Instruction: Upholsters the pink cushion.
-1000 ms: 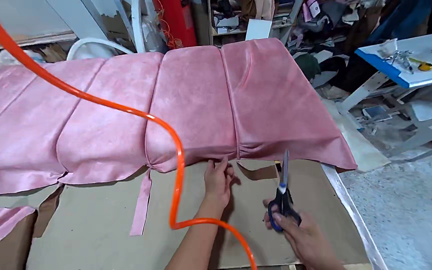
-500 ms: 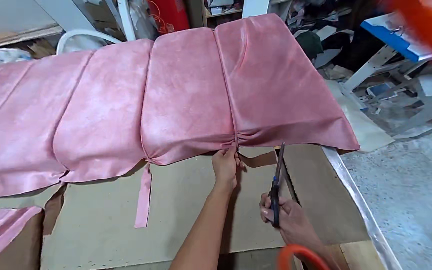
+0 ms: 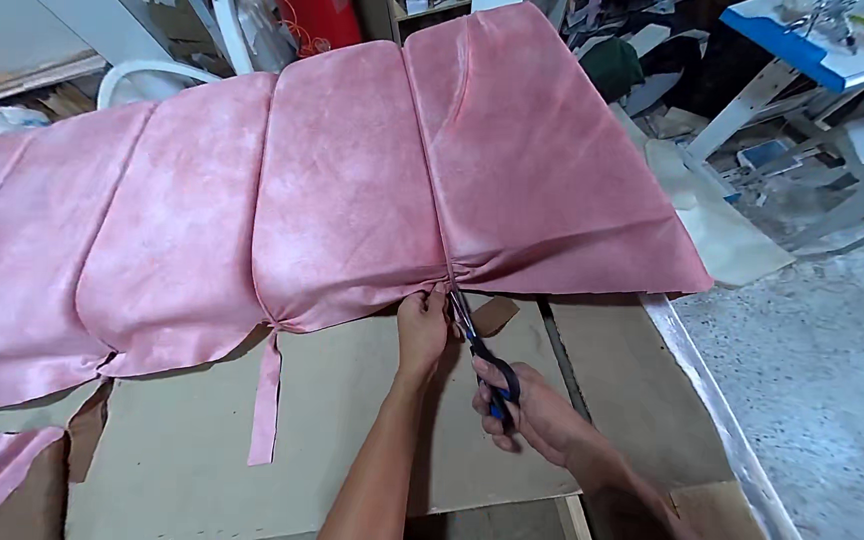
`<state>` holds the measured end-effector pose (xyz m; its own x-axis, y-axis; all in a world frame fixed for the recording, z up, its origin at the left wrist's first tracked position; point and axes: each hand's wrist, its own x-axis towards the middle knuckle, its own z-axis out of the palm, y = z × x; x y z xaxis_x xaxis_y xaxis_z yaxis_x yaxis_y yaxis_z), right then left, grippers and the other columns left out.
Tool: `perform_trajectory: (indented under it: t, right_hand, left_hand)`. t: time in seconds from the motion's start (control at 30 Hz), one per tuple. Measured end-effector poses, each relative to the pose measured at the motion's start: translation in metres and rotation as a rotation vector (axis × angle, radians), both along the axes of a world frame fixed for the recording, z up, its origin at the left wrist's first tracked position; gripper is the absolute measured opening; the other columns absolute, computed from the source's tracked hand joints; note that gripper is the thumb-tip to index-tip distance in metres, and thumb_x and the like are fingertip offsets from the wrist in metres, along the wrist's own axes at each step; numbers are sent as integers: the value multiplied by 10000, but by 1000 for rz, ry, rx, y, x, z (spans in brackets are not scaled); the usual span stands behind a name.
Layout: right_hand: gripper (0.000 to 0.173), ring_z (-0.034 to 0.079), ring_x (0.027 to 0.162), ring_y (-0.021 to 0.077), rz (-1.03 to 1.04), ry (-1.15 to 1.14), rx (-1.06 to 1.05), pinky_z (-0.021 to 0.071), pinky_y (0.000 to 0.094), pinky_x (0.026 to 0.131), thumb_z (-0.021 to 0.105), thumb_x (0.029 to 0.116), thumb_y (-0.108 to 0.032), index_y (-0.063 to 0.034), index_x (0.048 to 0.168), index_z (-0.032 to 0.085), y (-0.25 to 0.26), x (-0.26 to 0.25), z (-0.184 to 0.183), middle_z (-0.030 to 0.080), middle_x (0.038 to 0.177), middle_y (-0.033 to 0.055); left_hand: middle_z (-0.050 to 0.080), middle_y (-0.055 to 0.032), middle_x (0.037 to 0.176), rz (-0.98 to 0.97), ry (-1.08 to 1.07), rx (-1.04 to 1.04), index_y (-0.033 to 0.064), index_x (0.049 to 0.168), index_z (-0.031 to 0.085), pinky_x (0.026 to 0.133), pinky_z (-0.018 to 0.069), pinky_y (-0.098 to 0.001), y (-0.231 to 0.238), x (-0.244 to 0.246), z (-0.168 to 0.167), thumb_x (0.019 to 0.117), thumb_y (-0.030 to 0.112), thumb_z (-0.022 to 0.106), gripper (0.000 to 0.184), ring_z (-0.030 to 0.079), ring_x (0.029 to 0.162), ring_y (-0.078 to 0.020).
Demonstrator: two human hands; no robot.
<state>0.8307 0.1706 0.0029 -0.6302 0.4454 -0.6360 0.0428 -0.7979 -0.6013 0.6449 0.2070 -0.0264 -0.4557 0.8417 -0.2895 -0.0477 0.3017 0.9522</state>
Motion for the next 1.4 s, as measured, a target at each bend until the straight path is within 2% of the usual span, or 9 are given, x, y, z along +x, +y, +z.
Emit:
perform_trajectory:
  t: [0.2, 0.4, 0.53, 0.7, 0.77, 0.9, 1.1, 1.2, 1.4]
  right_hand:
    - [490, 545, 520, 118, -49, -14, -26, 483, 260, 446, 594, 992, -570, -84, 935, 595, -8, -2, -4, 578, 745, 29]
    - [477, 496, 455, 95, -83, -78, -35, 436, 234, 391, 629, 979, -551, -88, 867, 595, -2, 3, 11, 537, 661, 13]
    - [495, 528, 466, 86, -71, -179, -82, 430, 210, 393, 584, 996, -560, -86, 854, 595, 17, -1, 39, 584, 672, 26]
    - [483, 483, 417, 88, -73, -294, -121, 428, 230, 363, 618, 953, -599, -125, 865, 590, 34, -5, 71, 537, 628, 13]
    - [475, 478, 422, 88, -63, -304, -149, 430, 240, 364, 611, 953, -599, -134, 866, 572, 42, -6, 77, 525, 643, 11]
    - [427, 489, 433, 83, -84, -318, -148, 431, 234, 364, 608, 966, -572, -151, 903, 576, 48, -12, 86, 526, 654, 1]
    - [427, 472, 417, 75, -80, -352, -74, 410, 228, 357, 560, 978, -566, -157, 857, 586, 52, -23, 104, 507, 602, -12]
    - [368, 396, 358, 46, -116, -345, -60, 359, 196, 318, 591, 957, -507, -171, 810, 562, 65, -27, 106, 439, 534, -37]
    - [425, 366, 354, 53, -207, -419, -136, 338, 207, 326, 635, 906, -496, -180, 682, 461, 77, -41, 93, 383, 511, -44]
  left_hand:
    - [640, -64, 709, -20, 146, -99, 26, 997, 636, 578, 554, -358, -8, 6, 0, 1073, 389, 536, 384, 612, 583, -170]
    - [713, -83, 962, -4, 267, -93, 60, 1157, 643, 799, 602, -441, -4, 7, -3, 1063, 363, 560, 328, 709, 842, -194]
    - [752, -92, 951, 54, 93, 39, 18, 1106, 669, 820, 636, -397, -3, 10, -6, 1039, 252, 625, 247, 746, 862, -184]
    - [753, -38, 903, 40, 413, -86, 70, 1011, 686, 834, 620, -411, -6, 12, 2, 1040, 316, 603, 261, 739, 867, -155]
    - [666, -120, 979, 76, 405, -133, 34, 1019, 703, 890, 531, -483, -5, 12, 8, 1025, 353, 614, 331, 648, 959, -256]
    - [556, -51, 596, 138, -52, -52, 39, 885, 638, 417, 477, -340, 11, 17, 7, 1024, 483, 597, 468, 508, 437, -159]
    - [703, -100, 808, 42, 382, 18, 41, 889, 711, 786, 574, -489, 3, 11, -6, 1077, 412, 495, 469, 698, 809, -221]
    - [721, -67, 827, 14, 443, 128, 60, 963, 728, 804, 589, -461, 0, 7, -14, 1076, 347, 504, 381, 709, 817, -188]
    - [658, -66, 724, 11, 484, 133, 31, 858, 681, 697, 569, -421, -1, 11, -15, 1075, 322, 493, 409, 667, 698, -175]
